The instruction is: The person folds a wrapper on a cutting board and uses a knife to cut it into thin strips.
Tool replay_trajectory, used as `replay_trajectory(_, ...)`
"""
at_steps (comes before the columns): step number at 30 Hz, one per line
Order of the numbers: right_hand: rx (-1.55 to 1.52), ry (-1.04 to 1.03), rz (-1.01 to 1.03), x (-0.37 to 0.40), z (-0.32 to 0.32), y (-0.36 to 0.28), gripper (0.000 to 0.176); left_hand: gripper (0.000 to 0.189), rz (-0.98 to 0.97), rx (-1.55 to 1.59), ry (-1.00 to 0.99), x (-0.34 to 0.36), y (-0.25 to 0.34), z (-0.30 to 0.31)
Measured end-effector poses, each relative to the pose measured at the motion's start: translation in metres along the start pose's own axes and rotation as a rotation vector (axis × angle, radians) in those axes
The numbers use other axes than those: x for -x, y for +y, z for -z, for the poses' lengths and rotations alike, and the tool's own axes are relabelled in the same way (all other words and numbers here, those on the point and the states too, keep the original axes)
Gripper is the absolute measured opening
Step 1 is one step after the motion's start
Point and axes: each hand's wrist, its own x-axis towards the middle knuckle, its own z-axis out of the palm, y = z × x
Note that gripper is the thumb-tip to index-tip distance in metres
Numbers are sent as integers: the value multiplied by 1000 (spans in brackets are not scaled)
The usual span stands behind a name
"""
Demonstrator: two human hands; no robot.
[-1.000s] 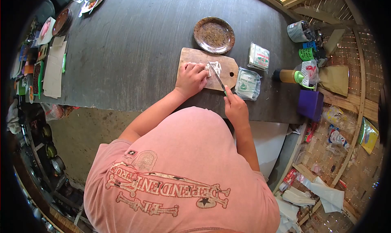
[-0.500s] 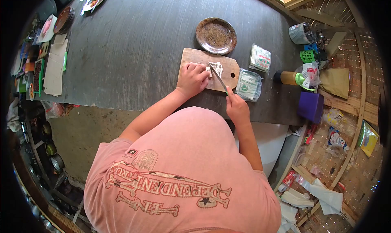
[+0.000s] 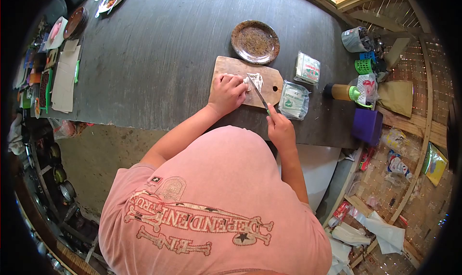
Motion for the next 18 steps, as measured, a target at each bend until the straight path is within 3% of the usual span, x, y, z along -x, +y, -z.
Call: replay_trajectory(18,121,-21,-52,-2,0,-11,55,20,3,13,7,0,-1,-2)
